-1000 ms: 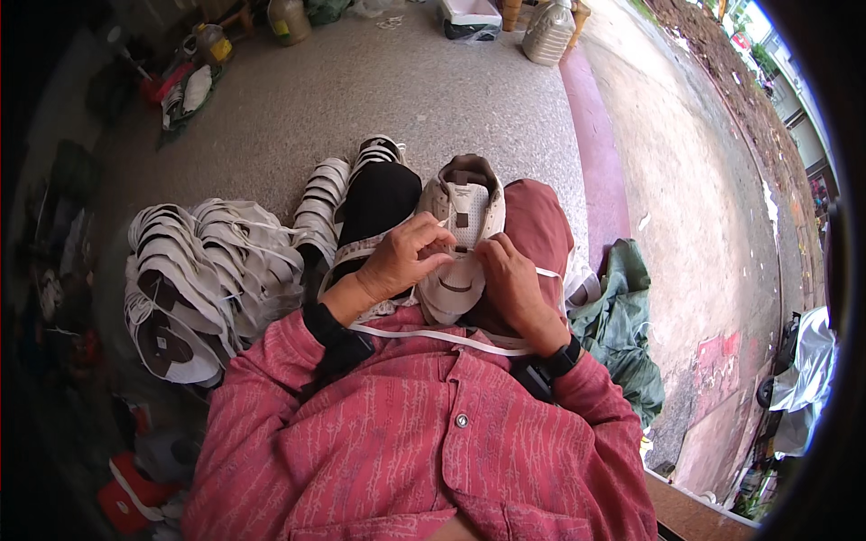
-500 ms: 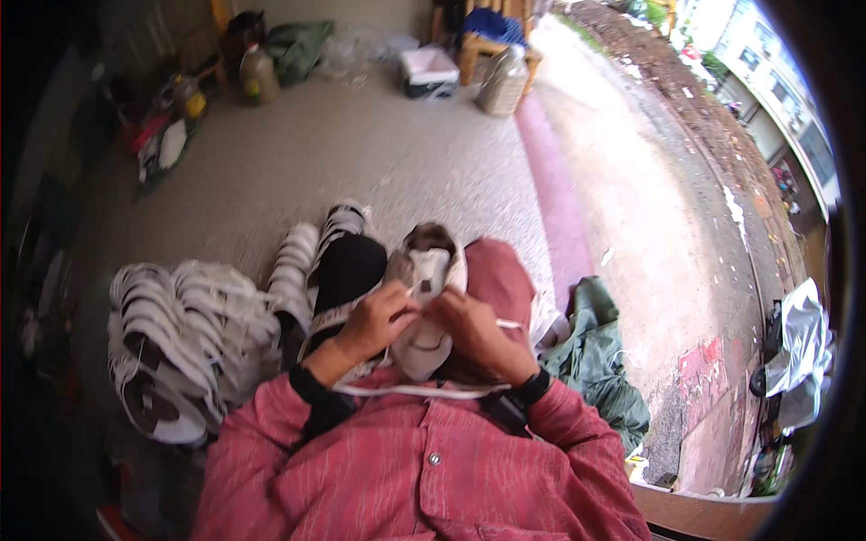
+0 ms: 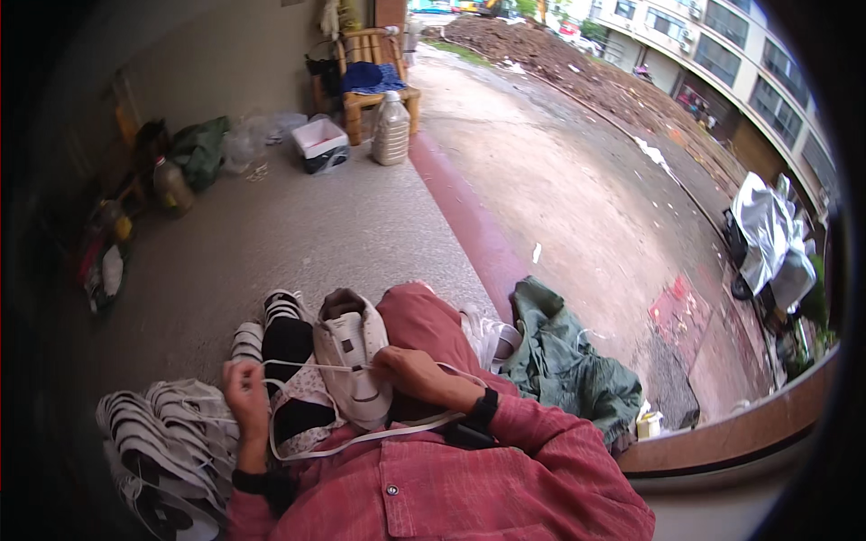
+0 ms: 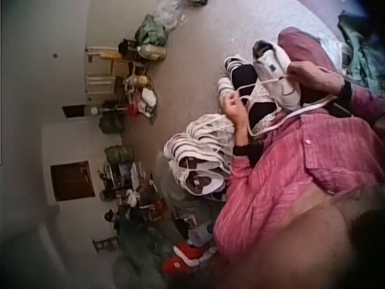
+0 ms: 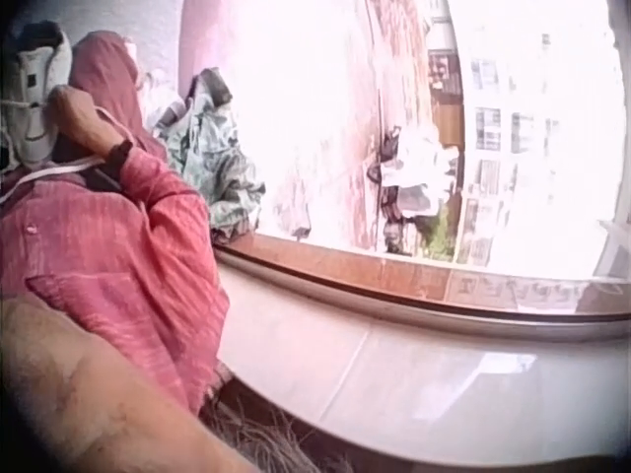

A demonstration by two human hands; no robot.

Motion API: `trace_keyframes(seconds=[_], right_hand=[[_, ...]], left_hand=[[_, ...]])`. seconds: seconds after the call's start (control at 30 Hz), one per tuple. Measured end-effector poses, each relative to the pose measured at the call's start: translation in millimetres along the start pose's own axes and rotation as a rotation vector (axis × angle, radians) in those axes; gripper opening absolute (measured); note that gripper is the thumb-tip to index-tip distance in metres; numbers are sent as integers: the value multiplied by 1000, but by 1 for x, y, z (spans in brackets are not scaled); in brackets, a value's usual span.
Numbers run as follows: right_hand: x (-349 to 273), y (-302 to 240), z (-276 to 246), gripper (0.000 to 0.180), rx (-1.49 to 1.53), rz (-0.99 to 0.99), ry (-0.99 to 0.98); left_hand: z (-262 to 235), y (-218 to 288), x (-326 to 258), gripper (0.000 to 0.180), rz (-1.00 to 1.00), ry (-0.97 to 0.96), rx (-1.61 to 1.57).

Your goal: The recorder laces a white shoe while sitting on the floor near a pile of unlaced shoe uppers.

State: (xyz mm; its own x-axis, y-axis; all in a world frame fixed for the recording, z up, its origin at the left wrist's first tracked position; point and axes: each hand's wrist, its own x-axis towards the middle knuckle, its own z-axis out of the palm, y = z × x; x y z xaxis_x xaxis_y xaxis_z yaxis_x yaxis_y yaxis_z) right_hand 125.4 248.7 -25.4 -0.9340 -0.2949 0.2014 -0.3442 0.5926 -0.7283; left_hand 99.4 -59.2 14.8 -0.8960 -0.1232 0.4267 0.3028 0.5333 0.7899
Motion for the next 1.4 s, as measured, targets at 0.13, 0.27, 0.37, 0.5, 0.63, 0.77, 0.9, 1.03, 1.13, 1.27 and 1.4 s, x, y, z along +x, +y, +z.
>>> trace_keyframes(seconds=[0.13, 0.27, 0.37, 0.5, 0.63, 0.77, 0.9, 1.03, 1.13, 1.27, 1.4], right_hand=[[-1, -22, -15, 17, -81, 19, -74], [-10, -14, -24, 24, -86, 1, -223], [-22, -26, -61, 27, 315, 248, -492], [-56, -26, -97, 22, 822, 155, -299], [-90, -16, -112, 23, 1299, 195, 10], [-124, 24, -120, 27, 1893, -102, 560], [-153, 69, -155, 22, 1904, -205, 865], [-189, 107, -197, 23, 1774, -331, 819], [-233, 144, -219, 28, 1645, -221, 851], [-269, 194, -222, 36, 1761, 82, 978], [-267, 207, -210, 48, 1665, 408, 1298]], left_hand=[[-17, -7, -2, 7, 135, 137, 194], [-1, 21, 1, 9, 166, 29, 119], [19, 44, 5, 8, 196, -85, -88], [43, 70, 3, 15, -420, -501, -1155], [56, 51, -4, 22, -489, -681, -1280], [31, 46, -12, 35, -592, -580, -1132], [-21, 6, -19, 27, -577, -319, -1088], [-105, -26, -14, 26, -489, 1, -1175], [-157, -28, -5, 34, -408, 321, -1085], [-245, -47, -6, 39, -266, 426, -891], [-321, -44, -8, 37, -187, 669, -505]])
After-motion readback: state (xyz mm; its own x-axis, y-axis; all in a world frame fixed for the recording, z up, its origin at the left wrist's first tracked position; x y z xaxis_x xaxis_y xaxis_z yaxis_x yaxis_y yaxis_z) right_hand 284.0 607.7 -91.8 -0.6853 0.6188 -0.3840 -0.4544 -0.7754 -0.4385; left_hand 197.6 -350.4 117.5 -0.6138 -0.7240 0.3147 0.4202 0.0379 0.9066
